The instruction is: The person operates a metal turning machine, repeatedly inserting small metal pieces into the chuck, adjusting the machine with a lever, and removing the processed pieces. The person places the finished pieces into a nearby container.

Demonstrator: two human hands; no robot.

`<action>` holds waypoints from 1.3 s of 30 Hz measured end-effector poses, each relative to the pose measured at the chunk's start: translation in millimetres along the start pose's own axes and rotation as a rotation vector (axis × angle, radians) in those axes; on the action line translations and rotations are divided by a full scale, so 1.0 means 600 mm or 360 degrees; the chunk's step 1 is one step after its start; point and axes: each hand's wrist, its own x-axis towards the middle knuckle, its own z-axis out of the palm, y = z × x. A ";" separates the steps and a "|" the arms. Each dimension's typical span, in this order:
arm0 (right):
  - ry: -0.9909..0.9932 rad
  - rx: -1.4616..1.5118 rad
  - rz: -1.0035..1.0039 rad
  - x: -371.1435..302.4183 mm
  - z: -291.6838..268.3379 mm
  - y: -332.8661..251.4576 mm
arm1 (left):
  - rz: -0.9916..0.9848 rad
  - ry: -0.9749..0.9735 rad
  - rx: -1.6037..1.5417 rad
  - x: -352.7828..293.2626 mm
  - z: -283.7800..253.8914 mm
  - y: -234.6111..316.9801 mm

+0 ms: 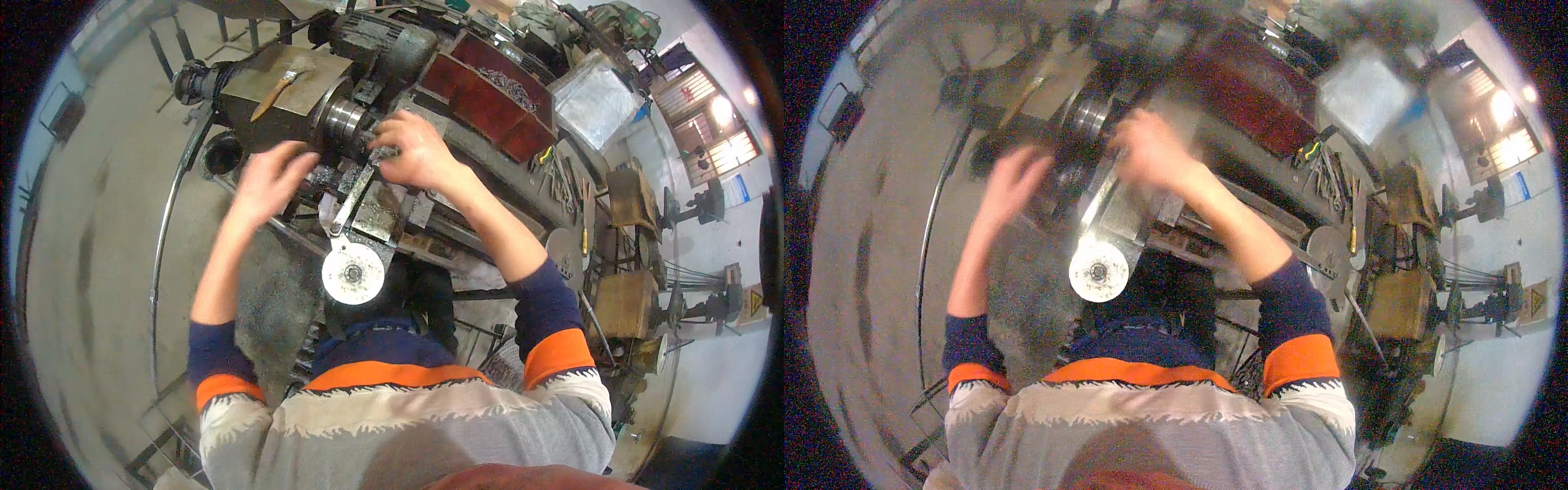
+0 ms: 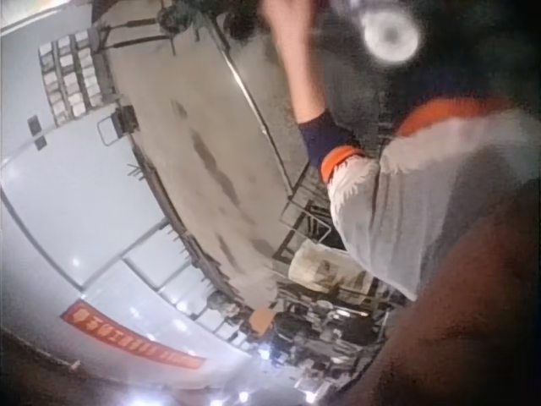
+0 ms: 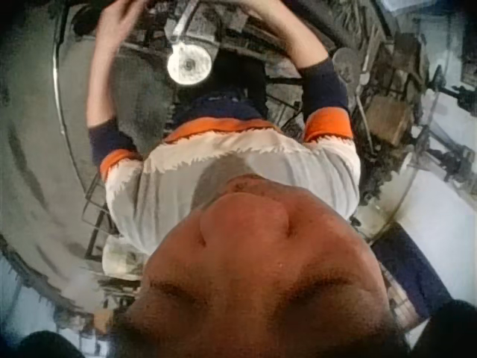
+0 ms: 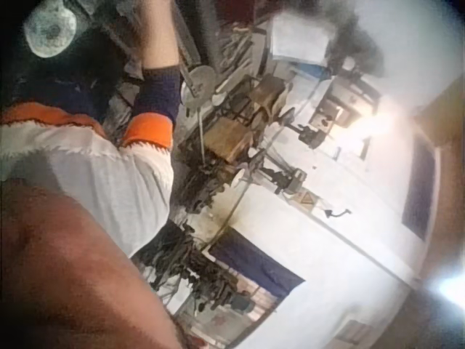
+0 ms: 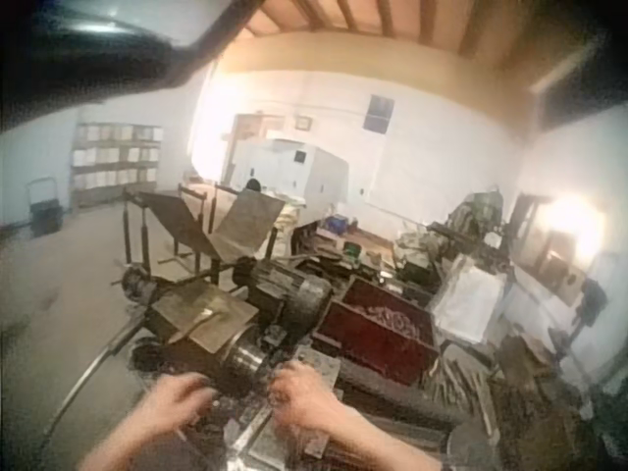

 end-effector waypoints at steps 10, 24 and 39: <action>-0.0614 -0.0113 0.0611 0.076 0.071 0.056 | -0.0687 0.0831 0.0550 -0.256 -0.274 -0.203; -0.0679 -0.0027 0.0495 0.082 0.073 0.059 | -0.0890 0.0351 0.1008 -0.328 -0.222 -0.244; -0.0651 -0.0061 0.0325 0.069 0.103 0.100 | -0.1021 0.0316 0.0960 -0.313 -0.223 -0.243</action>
